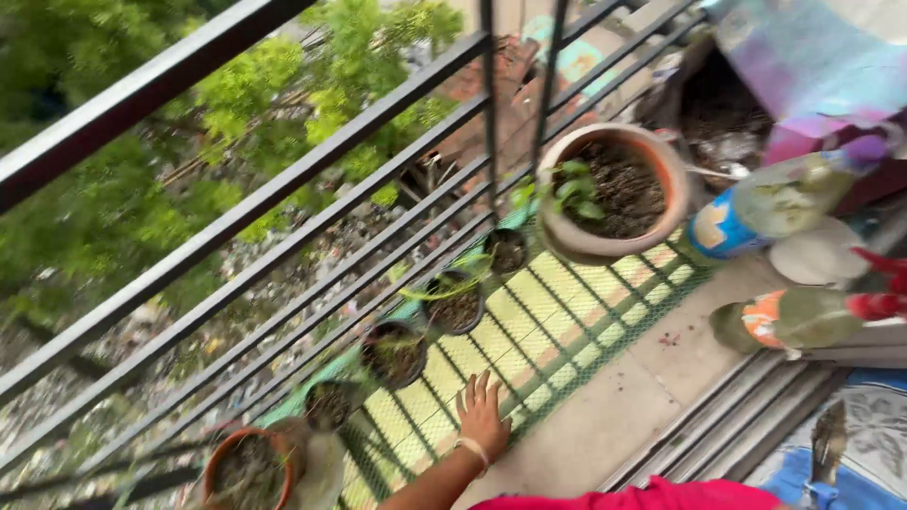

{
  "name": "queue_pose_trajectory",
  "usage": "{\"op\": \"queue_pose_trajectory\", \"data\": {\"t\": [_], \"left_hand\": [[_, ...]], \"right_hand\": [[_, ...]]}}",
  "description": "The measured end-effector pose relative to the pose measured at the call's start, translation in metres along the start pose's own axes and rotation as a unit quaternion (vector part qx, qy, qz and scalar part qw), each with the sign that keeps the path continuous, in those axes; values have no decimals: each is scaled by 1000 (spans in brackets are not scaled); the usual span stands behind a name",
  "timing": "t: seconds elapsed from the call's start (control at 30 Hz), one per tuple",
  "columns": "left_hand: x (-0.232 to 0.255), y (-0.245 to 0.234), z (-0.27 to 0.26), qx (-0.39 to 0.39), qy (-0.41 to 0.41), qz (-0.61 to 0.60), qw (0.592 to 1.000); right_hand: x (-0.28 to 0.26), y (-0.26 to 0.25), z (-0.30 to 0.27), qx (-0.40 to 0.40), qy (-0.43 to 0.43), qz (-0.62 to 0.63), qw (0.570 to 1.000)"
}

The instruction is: Tending to potted plants on a balcony by loosening soil and watering.

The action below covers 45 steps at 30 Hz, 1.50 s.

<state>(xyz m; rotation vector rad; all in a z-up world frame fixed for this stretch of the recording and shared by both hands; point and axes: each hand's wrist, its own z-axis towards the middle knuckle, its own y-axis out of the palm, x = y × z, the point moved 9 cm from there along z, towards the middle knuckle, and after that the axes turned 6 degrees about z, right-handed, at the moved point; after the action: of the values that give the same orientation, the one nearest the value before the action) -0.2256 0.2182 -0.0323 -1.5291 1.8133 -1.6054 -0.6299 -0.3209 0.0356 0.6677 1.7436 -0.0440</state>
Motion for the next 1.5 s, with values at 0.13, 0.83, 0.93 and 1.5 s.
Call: {"op": "queue_pose_trajectory", "data": {"t": [0.13, 0.83, 0.93, 1.5], "left_hand": [[-59, 12, -77, -106, -24, 62, 992], [-63, 30, -85, -145, 5, 133, 980], [-64, 29, -87, -130, 5, 141, 981], [-162, -398, -377, 544, -79, 293, 782]], "right_hand": [[53, 95, 62, -79, 54, 14, 995], [117, 507, 212, -296, 164, -373, 864], [91, 593, 174, -283, 143, -475, 821], [116, 770, 133, -351, 56, -608, 710]]}}
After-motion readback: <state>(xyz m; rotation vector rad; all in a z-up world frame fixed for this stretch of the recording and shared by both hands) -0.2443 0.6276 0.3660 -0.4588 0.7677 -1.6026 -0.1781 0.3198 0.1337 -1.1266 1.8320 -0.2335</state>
